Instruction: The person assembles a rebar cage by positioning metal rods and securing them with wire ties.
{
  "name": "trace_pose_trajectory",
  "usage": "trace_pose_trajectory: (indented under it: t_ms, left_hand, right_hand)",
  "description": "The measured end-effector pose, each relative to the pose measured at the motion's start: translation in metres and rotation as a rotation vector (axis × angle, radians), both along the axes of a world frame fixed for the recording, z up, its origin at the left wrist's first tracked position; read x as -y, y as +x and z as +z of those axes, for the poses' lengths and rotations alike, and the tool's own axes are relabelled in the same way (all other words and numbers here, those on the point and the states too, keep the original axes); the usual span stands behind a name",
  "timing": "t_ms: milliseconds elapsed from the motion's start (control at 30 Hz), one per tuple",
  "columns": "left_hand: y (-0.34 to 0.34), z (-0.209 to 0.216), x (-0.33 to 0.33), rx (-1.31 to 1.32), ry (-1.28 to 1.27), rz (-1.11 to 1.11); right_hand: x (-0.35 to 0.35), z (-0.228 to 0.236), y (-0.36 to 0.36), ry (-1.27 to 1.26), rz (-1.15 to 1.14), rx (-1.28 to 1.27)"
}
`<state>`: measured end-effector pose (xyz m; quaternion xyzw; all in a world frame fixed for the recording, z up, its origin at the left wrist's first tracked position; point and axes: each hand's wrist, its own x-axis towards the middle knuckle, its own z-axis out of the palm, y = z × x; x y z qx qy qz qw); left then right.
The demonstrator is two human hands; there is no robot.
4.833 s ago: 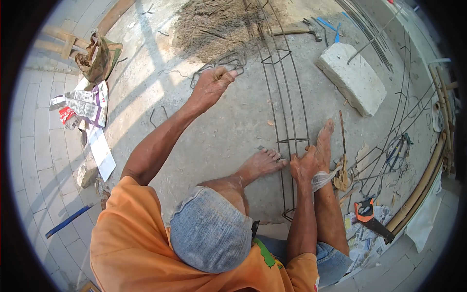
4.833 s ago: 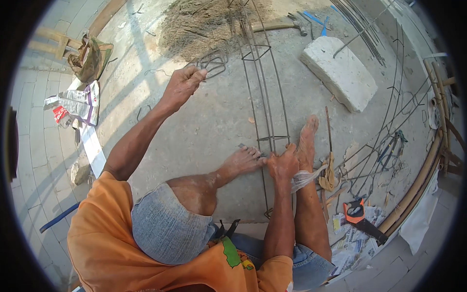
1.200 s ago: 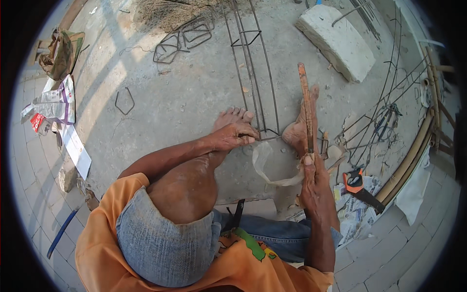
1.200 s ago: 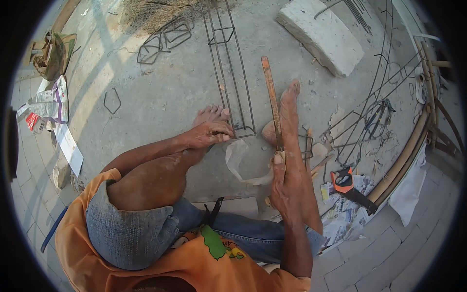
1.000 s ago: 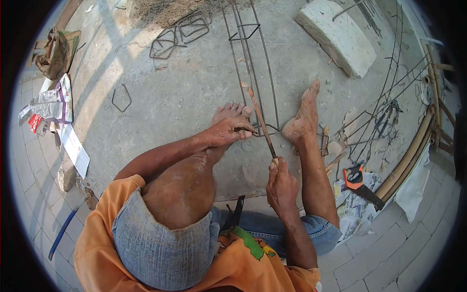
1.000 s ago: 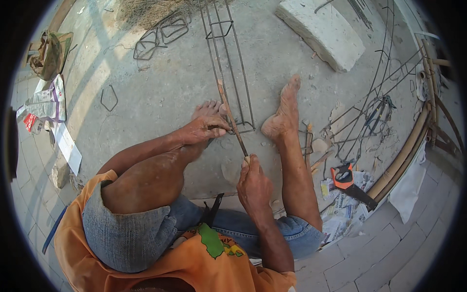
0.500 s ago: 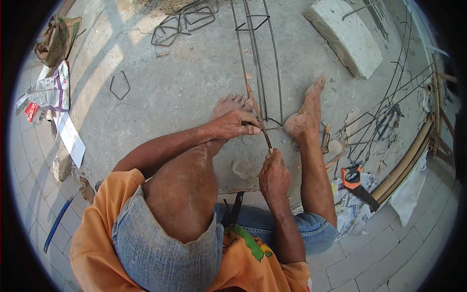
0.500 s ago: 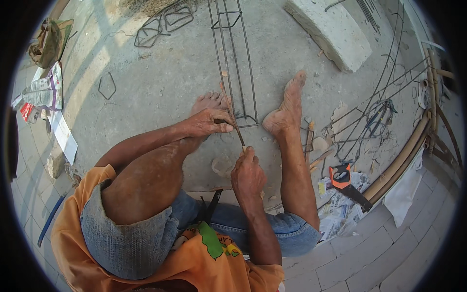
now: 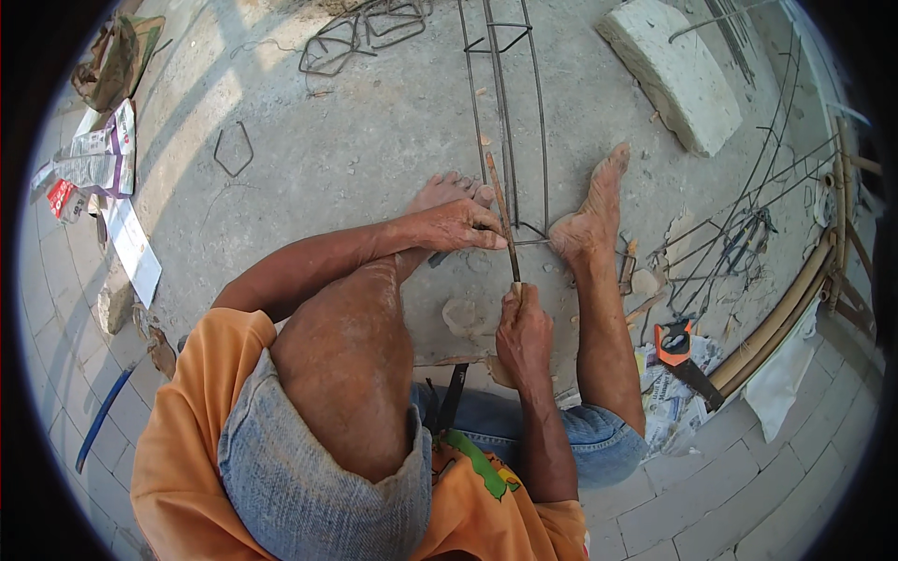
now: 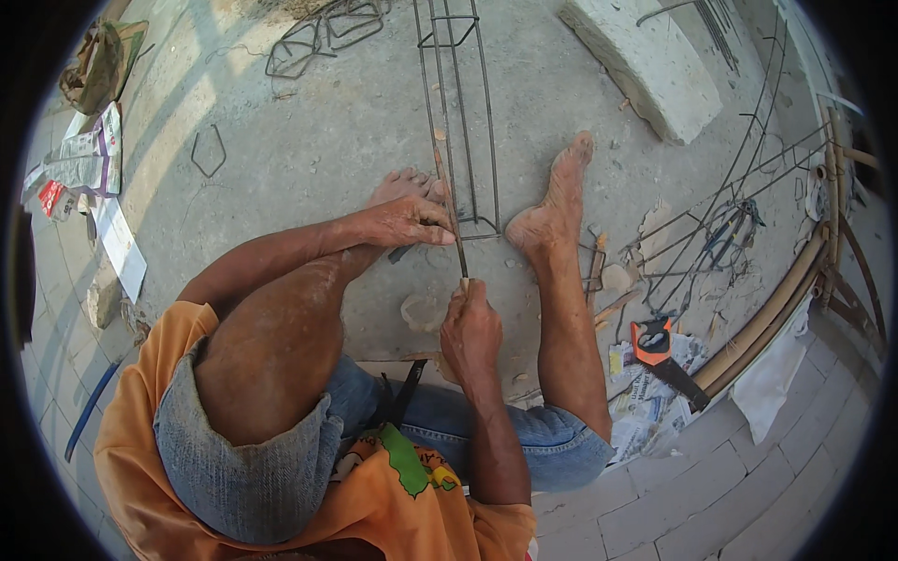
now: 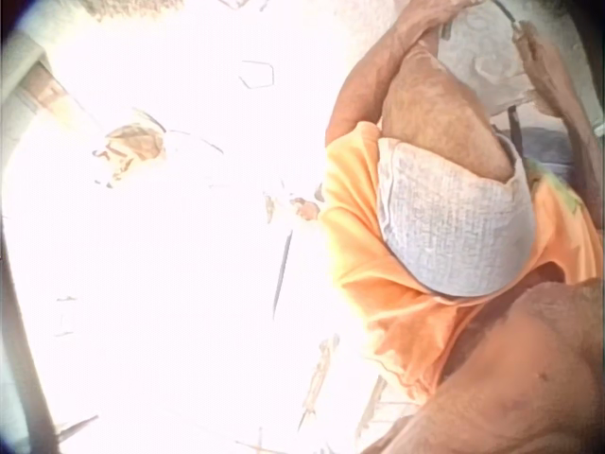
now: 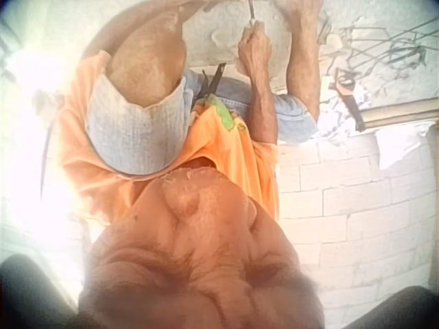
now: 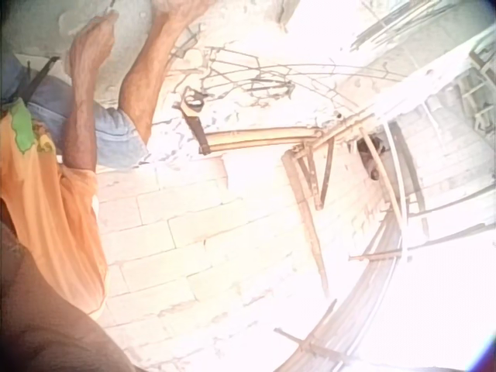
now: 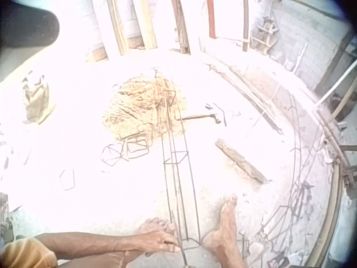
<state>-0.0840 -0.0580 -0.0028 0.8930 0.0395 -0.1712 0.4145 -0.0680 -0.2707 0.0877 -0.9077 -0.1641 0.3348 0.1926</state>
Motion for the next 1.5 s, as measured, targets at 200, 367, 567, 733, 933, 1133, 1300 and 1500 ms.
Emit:
trace_pose_trajectory:
  t_ms: [200,367,567,733,933,1133,1300,1500]
  left_hand:
    - [-0.008,-0.002,-0.01,-0.116,-0.073,-0.016]
    - [0.001,0.001,-0.005,-0.085,0.07,-0.035]
    - [-0.003,0.001,-0.006,-0.053,0.097,0.004]
    - [-0.001,0.007,-0.006,-0.086,-0.079,0.008]
    - [-0.004,-0.007,0.0,0.089,-0.394,0.036]
    - [-0.001,-0.032,0.006,0.096,-0.623,-0.004]
    - [-0.002,-0.03,0.006,0.132,-0.572,-0.018]
    - [-0.001,-0.035,0.007,0.097,-0.616,0.009]
  right_hand:
    - [-0.001,0.0,0.006,0.162,-0.083,-0.317]
    - [-0.005,0.004,-0.004,0.01,0.089,0.252]
    - [-0.015,0.008,-0.011,-0.25,0.205,0.24]
    - [-0.019,0.006,-0.014,-0.315,0.219,0.246]
    - [-0.025,0.004,-0.02,-0.368,0.225,0.216]
    - [-0.03,0.006,-0.02,-0.43,0.233,0.281]
    - [-0.043,0.003,-0.013,-0.441,0.276,0.384]
    - [-0.04,0.004,-0.019,-0.451,0.256,0.383]
